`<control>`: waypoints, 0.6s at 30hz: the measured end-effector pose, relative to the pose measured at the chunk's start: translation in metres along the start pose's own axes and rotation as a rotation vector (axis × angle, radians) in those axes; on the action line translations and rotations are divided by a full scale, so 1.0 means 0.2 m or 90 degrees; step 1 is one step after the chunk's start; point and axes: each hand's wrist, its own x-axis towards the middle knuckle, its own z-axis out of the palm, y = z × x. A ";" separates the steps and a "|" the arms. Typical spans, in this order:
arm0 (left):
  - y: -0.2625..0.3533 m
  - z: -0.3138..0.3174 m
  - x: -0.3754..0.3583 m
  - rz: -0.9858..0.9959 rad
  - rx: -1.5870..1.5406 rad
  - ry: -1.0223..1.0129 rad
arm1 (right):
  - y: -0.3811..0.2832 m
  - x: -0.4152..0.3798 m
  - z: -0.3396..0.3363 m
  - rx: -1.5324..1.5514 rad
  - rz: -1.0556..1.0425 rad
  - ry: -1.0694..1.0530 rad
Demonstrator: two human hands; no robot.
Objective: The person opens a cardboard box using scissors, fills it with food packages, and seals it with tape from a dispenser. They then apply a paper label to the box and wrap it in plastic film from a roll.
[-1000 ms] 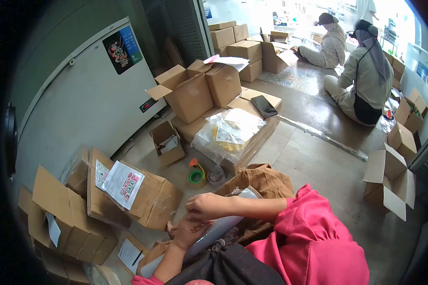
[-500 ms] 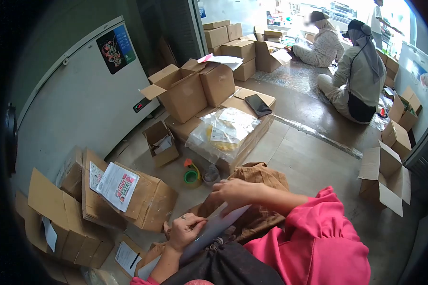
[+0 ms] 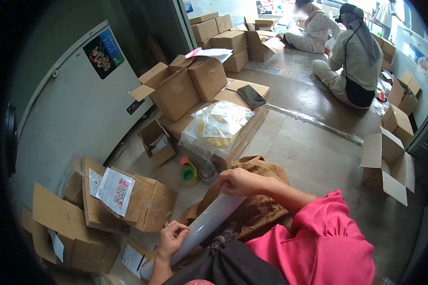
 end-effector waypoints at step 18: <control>0.16 -0.19 -0.37 -0.030 0.029 0.005 | 0.00 -0.02 0.11 -0.003 -0.056 0.092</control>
